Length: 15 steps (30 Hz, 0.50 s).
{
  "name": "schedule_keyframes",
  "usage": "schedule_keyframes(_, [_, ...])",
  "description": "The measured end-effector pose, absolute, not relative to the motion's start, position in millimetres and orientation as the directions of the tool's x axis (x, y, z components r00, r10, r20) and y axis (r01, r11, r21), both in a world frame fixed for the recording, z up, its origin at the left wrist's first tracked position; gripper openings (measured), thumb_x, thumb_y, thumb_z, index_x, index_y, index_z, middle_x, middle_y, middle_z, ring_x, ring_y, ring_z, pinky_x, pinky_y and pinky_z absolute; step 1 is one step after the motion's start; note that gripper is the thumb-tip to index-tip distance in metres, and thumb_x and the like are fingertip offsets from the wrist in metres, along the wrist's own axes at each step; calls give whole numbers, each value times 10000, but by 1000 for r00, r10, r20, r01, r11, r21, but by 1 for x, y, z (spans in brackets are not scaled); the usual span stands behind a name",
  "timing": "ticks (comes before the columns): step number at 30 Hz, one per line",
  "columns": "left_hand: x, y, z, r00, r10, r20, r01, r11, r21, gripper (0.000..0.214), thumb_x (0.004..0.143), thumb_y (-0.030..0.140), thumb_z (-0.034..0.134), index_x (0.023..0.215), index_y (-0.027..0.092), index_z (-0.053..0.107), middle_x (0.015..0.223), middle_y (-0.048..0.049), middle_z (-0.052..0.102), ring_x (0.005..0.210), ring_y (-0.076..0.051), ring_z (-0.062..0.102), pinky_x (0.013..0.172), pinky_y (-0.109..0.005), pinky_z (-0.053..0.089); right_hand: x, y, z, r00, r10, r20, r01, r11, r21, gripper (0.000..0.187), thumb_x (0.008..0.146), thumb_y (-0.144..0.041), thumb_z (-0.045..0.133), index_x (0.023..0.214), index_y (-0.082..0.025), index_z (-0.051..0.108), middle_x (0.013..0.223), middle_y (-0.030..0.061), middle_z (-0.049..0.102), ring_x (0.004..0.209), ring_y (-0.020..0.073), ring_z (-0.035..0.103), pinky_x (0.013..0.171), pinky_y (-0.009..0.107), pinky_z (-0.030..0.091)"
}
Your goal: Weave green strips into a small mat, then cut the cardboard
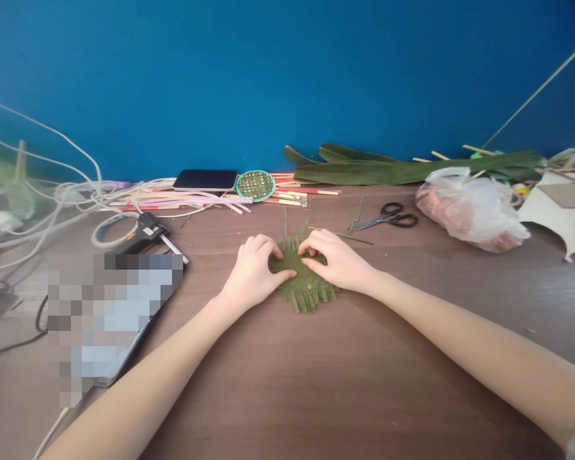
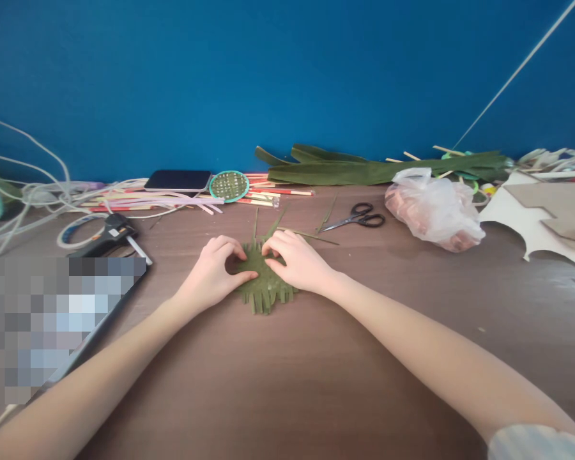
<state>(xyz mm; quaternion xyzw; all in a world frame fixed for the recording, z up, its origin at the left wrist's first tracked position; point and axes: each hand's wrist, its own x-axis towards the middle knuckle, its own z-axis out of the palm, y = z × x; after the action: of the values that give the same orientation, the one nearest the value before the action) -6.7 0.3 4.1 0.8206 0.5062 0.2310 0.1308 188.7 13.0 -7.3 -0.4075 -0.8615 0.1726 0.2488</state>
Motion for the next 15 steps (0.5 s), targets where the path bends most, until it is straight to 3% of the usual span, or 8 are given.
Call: schedule_keyframes(15, [-8,2,-1,363,899,245,766,-437,472,325,649,276,740,823,180,483,929,-40,520,892,-205,478,840,-382,405,189,13,-9,-542,790,288,613,605,-507,72,808,-174,512,878,-182,528,758,25,492,774,175,440,748,313,365])
